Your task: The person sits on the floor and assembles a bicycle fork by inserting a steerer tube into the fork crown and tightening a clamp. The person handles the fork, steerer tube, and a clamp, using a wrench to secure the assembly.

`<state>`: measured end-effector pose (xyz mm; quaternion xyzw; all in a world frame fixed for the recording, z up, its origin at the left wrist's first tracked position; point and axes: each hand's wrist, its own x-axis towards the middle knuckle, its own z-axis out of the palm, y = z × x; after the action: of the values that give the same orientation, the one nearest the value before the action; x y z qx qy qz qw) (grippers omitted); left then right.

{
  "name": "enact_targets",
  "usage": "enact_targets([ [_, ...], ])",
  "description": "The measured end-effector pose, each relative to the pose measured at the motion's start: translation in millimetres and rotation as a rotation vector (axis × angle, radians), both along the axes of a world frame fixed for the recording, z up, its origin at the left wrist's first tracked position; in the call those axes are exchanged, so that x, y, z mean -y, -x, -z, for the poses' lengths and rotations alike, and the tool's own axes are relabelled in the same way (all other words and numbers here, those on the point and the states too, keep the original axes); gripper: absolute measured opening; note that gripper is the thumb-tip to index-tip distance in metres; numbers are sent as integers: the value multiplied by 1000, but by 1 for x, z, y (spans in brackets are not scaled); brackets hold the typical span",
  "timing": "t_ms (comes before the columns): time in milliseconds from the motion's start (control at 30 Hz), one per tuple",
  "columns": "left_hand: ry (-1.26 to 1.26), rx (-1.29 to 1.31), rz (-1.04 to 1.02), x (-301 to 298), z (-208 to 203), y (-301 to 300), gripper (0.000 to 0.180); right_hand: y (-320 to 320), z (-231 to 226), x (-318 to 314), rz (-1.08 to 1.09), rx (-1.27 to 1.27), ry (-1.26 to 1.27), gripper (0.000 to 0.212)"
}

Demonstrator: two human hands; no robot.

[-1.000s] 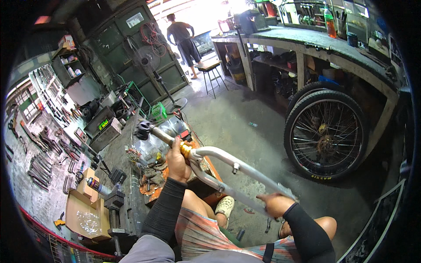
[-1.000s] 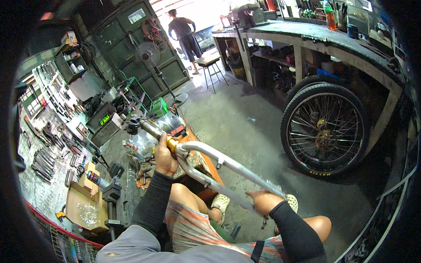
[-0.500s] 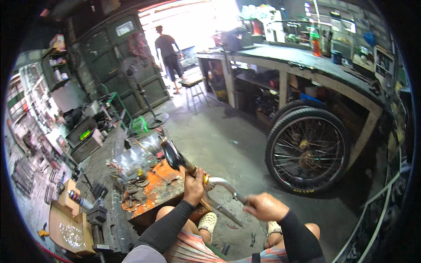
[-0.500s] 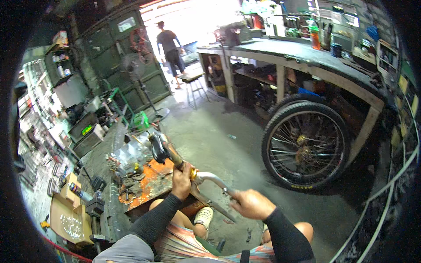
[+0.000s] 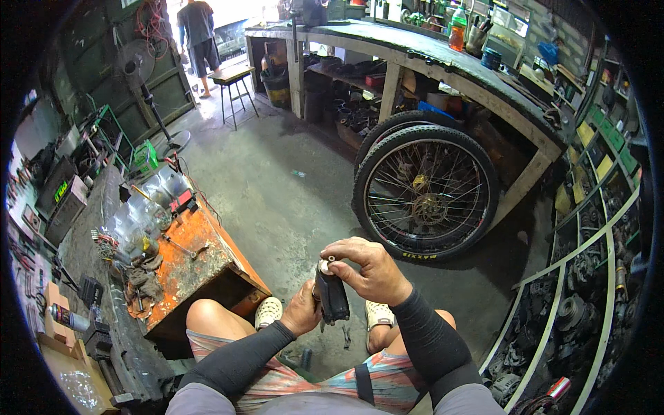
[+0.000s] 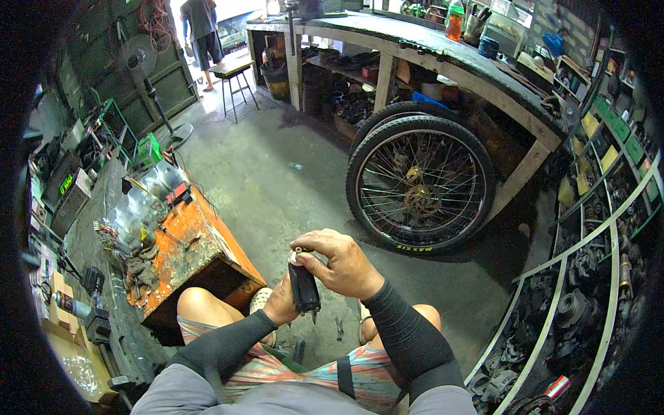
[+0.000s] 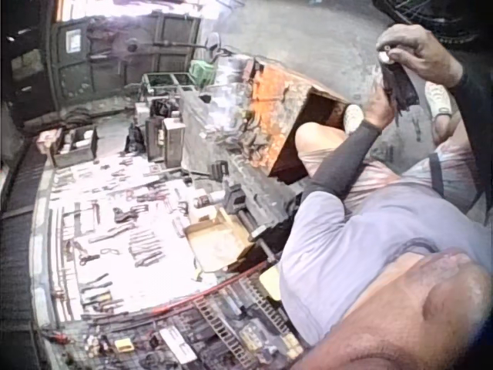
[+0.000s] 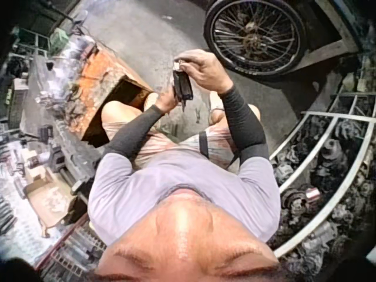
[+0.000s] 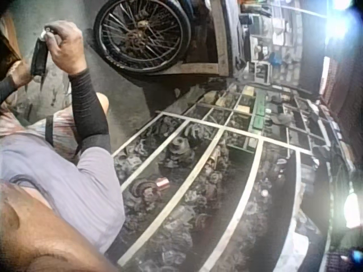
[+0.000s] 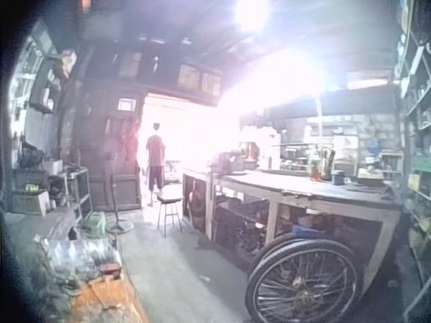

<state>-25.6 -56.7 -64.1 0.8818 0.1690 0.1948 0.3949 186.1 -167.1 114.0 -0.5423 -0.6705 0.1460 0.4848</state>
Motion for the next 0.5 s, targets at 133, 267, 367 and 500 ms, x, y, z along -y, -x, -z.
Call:
enact_targets([
  [133,-28,8,-31,-4,-1,5,59,9,-3,-1,18,-50,109,32],
  [267,-10,28,-84,-5,14,5,53,18,-3,-1,36,-137,231,31],
  [367,14,12,-115,-4,18,4,50,19,7,-3,68,-245,304,31],
  [500,88,-69,-120,-9,9,1,56,13,4,-5,79,-141,304,32],
])
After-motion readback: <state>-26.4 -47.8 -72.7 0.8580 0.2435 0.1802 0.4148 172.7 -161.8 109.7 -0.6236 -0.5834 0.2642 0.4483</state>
